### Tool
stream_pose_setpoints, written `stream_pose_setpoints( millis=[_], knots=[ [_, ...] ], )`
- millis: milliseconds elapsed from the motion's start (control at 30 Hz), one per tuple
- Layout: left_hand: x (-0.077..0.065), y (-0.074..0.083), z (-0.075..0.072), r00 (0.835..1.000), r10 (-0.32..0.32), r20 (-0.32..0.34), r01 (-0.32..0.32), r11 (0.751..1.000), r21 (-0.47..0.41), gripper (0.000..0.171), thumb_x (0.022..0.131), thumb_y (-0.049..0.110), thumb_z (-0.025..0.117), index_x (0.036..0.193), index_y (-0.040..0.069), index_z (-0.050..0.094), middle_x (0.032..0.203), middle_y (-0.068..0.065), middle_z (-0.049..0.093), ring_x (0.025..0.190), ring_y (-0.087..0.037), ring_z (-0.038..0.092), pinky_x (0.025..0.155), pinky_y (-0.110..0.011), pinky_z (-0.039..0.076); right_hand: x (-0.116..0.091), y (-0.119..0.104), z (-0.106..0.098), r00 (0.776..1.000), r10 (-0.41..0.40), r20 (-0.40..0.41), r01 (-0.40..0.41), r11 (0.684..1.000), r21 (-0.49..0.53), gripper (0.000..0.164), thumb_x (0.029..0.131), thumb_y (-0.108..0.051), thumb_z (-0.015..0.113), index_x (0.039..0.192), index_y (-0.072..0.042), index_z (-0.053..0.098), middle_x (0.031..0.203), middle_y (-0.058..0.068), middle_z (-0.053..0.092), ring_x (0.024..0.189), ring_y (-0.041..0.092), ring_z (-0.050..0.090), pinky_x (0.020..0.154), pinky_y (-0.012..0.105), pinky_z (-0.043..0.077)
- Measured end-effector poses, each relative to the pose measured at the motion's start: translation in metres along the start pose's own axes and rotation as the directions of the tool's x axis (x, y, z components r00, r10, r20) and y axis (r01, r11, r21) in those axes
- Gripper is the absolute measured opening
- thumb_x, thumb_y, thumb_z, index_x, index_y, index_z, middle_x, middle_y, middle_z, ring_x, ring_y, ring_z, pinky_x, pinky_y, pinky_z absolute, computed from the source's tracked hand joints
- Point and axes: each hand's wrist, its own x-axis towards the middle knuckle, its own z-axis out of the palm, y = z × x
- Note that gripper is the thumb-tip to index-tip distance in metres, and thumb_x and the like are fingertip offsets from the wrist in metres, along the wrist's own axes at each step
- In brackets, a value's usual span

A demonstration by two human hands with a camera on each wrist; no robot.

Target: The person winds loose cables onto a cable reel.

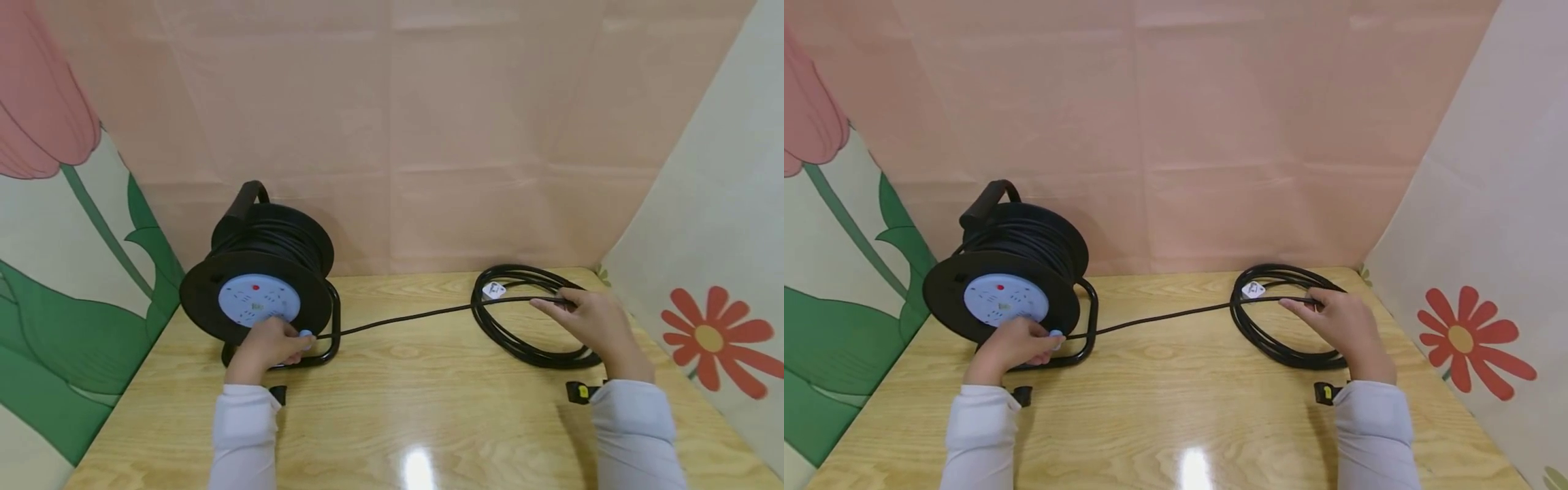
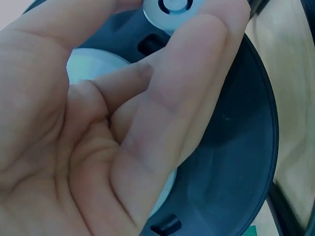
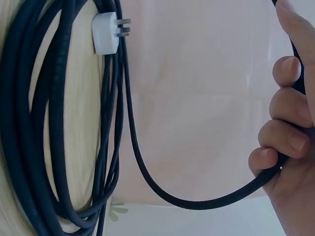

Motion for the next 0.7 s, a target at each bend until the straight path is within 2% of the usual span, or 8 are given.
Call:
stream_pose_setpoints(
  millis=[200,300,433,500,633,700],
  knots=[
    [0.003,-0.010,0.001,0.999,0.016,0.030,-0.015,0.999,-0.052,0.032,0.093,0.031,0.071,0.084,0.001,0.073,0.073,-0.003,0.068,0.068,-0.016,0.067,0.068,-0.033,0.057,-0.002,0.001,0.004,1.000,-0.006,0.029,0.005,1.000,0.003,0.039,0.090,-0.045,0.073,0.068,-0.020,0.052,0.052,-0.010,0.034,0.045,0.010,0.030,0.047,0.028,0.026],
    [0.007,-0.018,0.002,0.996,0.031,0.085,-0.020,0.992,-0.127,0.035,0.095,0.031,0.069,0.090,-0.003,0.073,0.077,-0.005,0.070,0.070,-0.016,0.068,0.069,-0.034,0.059,-0.001,-0.001,0.005,0.999,0.005,0.045,-0.006,1.000,0.011,0.040,0.092,-0.042,0.072,0.068,-0.020,0.050,0.053,-0.008,0.034,0.044,0.011,0.030,0.047,0.029,0.026],
    [0.015,-0.031,0.005,0.981,0.065,0.182,-0.015,0.965,-0.262,0.041,0.098,0.033,0.065,0.098,-0.008,0.071,0.084,-0.012,0.072,0.074,-0.018,0.070,0.070,-0.034,0.059,0.000,-0.005,0.005,0.996,0.033,0.088,-0.034,0.999,0.010,0.039,0.094,-0.044,0.069,0.070,-0.019,0.051,0.056,-0.006,0.038,0.047,0.013,0.034,0.048,0.031,0.027],
    [0.019,-0.039,0.006,0.975,0.082,0.207,-0.016,0.954,-0.301,0.044,0.098,0.035,0.065,0.099,-0.009,0.070,0.087,-0.013,0.073,0.075,-0.019,0.070,0.071,-0.033,0.059,0.001,-0.007,0.004,0.994,0.035,0.103,-0.035,0.999,0.002,0.039,0.094,-0.047,0.068,0.071,-0.019,0.052,0.057,-0.006,0.038,0.047,0.014,0.035,0.048,0.031,0.028],
    [0.023,-0.051,0.005,0.972,0.101,0.211,-0.028,0.946,-0.324,0.045,0.097,0.037,0.066,0.099,-0.008,0.070,0.088,-0.012,0.072,0.077,-0.021,0.071,0.072,-0.035,0.059,0.004,-0.013,0.007,0.994,0.006,0.113,-0.006,1.000,-0.004,0.039,0.094,-0.048,0.068,0.070,-0.021,0.053,0.056,-0.007,0.037,0.048,0.013,0.035,0.049,0.032,0.028],
    [0.023,-0.055,0.005,0.974,0.098,0.206,-0.027,0.946,-0.322,0.045,0.097,0.038,0.066,0.100,-0.007,0.070,0.089,-0.011,0.072,0.078,-0.022,0.071,0.073,-0.036,0.059,0.004,-0.016,0.008,0.988,0.018,0.152,-0.017,1.000,-0.008,0.038,0.095,-0.051,0.065,0.072,-0.022,0.053,0.058,-0.006,0.037,0.050,0.014,0.036,0.049,0.032,0.029]
  ],
)
